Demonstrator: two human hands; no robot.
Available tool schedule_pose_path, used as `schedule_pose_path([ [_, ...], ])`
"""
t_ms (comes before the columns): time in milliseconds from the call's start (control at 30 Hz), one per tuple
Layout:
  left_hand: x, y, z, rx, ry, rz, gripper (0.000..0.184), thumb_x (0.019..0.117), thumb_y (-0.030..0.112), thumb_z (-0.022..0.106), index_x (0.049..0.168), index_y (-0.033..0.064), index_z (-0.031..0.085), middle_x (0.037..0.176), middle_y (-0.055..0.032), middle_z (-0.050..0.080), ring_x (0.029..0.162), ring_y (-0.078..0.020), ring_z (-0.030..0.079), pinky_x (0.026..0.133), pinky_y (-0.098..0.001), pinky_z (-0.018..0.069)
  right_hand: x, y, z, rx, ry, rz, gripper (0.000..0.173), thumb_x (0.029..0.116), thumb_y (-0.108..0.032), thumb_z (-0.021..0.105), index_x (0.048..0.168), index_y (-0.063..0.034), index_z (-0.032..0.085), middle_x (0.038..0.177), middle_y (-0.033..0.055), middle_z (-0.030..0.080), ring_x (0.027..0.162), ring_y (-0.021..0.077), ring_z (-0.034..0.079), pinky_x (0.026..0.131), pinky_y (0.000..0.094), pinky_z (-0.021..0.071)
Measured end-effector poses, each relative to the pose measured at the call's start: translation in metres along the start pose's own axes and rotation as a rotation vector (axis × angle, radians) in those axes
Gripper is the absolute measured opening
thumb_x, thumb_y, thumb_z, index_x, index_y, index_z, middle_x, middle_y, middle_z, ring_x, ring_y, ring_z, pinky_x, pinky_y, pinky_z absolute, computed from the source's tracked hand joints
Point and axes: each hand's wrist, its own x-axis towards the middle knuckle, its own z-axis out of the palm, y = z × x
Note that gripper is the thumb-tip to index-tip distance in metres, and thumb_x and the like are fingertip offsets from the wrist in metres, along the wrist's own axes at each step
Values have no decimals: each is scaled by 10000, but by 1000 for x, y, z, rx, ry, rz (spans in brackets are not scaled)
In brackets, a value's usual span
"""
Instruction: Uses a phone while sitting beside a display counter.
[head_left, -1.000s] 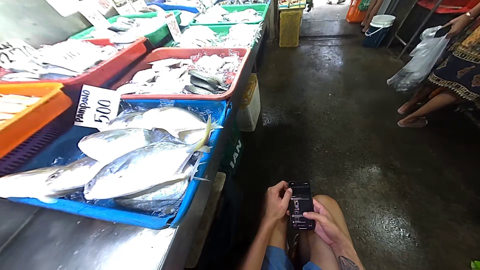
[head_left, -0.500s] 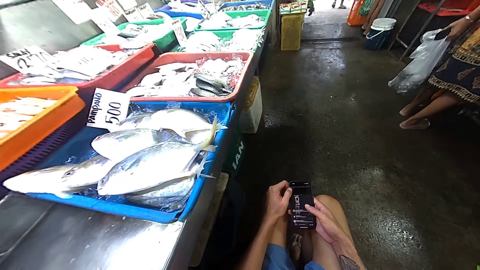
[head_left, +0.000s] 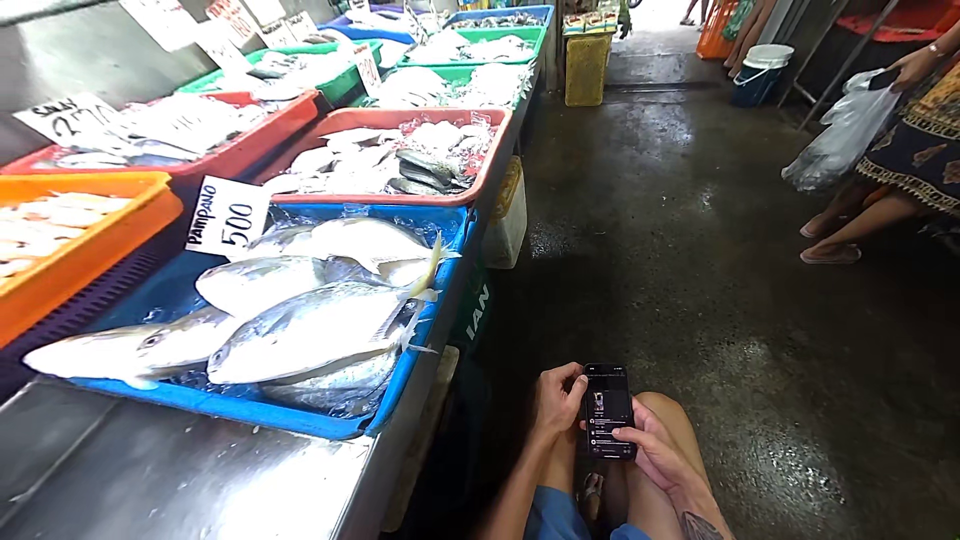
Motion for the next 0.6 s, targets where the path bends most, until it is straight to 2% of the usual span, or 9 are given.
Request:
schedule_pose_path([
  [100, 0, 0, 0, 8, 5, 4, 266, 959, 205, 514, 819, 69, 694, 664, 17, 613, 592, -60, 582, 580, -271, 500, -1, -1, 1, -1, 9, 9, 599, 866, 68, 553, 1442, 22, 400, 1240, 282, 654, 1078, 385, 701, 919, 504, 604],
  [200, -1, -1, 0, 13, 3, 12, 260, 954, 200, 518, 824, 67, 700, 677, 17, 627, 603, -57, 589, 586, -269, 504, 0, 0, 0, 15, 4, 7, 573, 885, 44, 546, 1440, 22, 406, 1234, 283, 657, 1071, 384, 704, 917, 503, 603],
  [300, 0, -1, 0, 9, 9, 16, 260, 953, 192, 522, 831, 61, 710, 688, 16, 640, 613, -53, 600, 596, -261, 514, -1, -2, 0, 20, 14, 15, 609, 861, 53, 562, 1447, 24, 400, 1236, 288, 654, 1069, 391, 703, 913, 511, 604],
  [467, 0, 0, 0, 8, 12, 23, 260, 952, 186, 519, 839, 52, 711, 695, 6, 646, 623, -58, 607, 608, -268, 522, 1, 2, -6, 5, -16, -2, 707, 769, 67, 621, 1439, 24, 398, 1230, 277, 658, 1073, 382, 701, 910, 509, 604],
  [600, 0, 0, 2, 12, 17, 24, 259, 950, 183, 522, 835, 54, 714, 695, 8, 650, 620, -61, 610, 606, -270, 525, 0, 1, -6, -15, -13, -4, 713, 768, 97, 601, 1444, 24, 386, 1235, 278, 657, 1068, 383, 704, 904, 506, 607],
])
